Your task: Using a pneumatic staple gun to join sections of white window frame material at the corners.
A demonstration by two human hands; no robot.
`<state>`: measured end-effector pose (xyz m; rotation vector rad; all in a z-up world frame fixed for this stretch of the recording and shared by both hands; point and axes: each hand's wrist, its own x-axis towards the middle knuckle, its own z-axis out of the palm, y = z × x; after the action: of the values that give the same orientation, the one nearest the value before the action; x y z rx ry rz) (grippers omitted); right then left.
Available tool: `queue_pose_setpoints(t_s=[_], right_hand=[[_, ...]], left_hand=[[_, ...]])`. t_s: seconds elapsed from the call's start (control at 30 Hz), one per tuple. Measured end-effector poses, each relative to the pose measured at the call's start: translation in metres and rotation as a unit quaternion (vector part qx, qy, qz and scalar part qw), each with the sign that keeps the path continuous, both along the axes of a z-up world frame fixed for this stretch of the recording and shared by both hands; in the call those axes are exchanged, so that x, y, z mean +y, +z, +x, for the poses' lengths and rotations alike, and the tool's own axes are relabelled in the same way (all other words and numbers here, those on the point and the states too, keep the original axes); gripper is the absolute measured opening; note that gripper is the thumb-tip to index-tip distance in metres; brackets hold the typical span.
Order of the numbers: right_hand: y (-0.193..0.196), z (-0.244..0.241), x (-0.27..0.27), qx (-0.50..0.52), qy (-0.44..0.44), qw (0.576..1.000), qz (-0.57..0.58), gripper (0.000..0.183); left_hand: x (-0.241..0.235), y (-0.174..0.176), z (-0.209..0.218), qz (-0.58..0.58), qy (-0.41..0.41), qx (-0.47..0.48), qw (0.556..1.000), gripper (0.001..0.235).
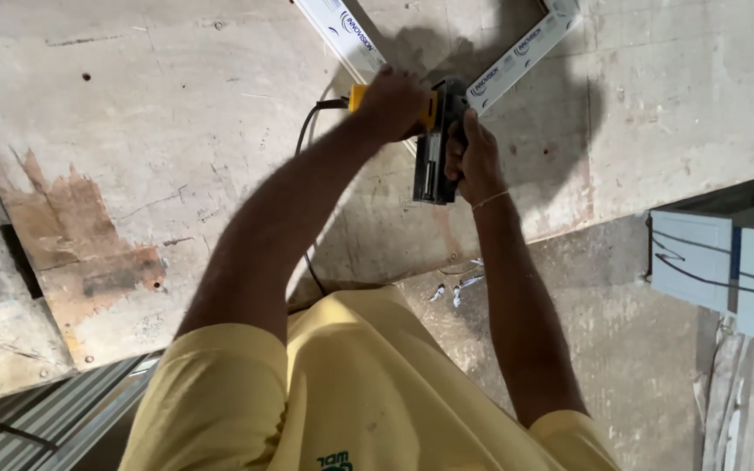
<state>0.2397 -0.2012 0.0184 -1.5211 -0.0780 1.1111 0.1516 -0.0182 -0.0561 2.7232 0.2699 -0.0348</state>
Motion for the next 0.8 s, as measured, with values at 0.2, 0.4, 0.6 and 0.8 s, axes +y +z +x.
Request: queue_pose_setpoints(t_s=[0.2,0.4,0.6,0.8], right_hand=[[0.0,-0.005,0.0,-0.005,-0.013,1.0,-0.02,0.044],[0.003,-0.004,0.005,-0.016,-0.008,1.0,-0.017,0.045],[-0.003,-0.003,0.004,-0.021,-0.005,1.0,-0.013,0.046],[-0.004,-0.004,0.005,-0.013,-0.006,1.0,-0.016,0.046]], left_hand=[[-0.019,-0.005,-0.011,0.048,-0.02,-0.078,0.996,0.056],[-0.05,0.037,-0.044,-0.04,-0.038,0.026,0.998,0.049],[-0.074,0.018,-0.06,-0.036,-0.031,-0.011,0.999,0.052],[-0.026,0.016,-0.013,0.012,0.053,-0.038,0.998,0.049]])
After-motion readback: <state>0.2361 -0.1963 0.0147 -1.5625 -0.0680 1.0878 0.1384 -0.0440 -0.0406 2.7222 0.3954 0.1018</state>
